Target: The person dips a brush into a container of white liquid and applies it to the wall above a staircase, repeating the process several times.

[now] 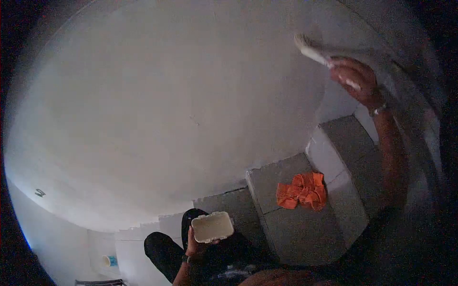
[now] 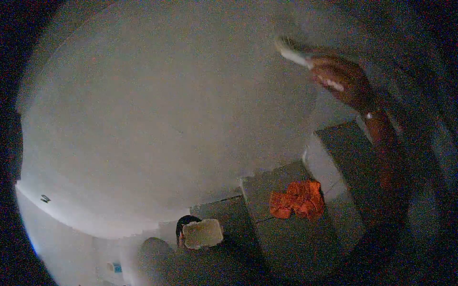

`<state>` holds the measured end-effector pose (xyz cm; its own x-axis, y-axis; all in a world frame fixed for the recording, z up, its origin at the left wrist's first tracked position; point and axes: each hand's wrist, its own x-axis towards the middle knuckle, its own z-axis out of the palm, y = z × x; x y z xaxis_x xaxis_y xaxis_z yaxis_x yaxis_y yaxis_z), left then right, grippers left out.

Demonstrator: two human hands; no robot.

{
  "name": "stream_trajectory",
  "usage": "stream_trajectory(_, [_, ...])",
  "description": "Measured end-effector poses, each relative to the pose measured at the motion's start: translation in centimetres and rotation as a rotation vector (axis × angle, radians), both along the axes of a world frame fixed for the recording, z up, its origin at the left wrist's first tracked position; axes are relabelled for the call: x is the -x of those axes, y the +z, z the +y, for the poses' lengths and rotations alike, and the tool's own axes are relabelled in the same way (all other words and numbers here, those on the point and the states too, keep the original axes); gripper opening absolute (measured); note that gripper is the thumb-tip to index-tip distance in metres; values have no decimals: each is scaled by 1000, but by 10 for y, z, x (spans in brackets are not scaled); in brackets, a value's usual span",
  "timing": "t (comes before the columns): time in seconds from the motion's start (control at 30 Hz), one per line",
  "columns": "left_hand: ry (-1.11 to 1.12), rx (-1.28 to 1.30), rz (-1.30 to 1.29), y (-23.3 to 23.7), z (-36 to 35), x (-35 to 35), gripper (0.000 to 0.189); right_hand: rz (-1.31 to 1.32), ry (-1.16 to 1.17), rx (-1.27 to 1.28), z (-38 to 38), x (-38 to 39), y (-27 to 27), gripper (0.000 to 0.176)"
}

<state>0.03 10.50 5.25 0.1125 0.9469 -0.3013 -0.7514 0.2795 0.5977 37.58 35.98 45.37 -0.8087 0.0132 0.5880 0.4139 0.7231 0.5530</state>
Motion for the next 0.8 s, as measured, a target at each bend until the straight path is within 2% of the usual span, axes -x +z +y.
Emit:
stream_trajectory(0.13, [-3,4,-16,-7,0,1,66,58,62,4,-17,11,15,16])
stream_trajectory(0.2, [6,1,-32,-6,0,-1,66,217,26,-242,-8,25,26,17])
stream_trajectory(0.33, [-4,26,35,0,-1,-2,65,142,69,-277,-6,40,35,17])
stream_trajectory(0.4, [0,16,17,-8,-3,0,65,119,96,-56,3,29,19,19])
stream_trajectory(0.53, [1,11,-5,-7,-5,5,66,-55,186,-13,-4,28,12,20])
stream_trajectory(0.7, [-9,5,-17,-4,-5,2,67,137,-26,-303,-11,22,49,13])
stream_trajectory(0.73, [-10,0,-26,-2,-7,1,67,137,-22,-300,-9,22,46,13])
stream_trajectory(0.8, [-10,-17,-44,-3,-6,2,67,63,16,-5,1,20,34,10])
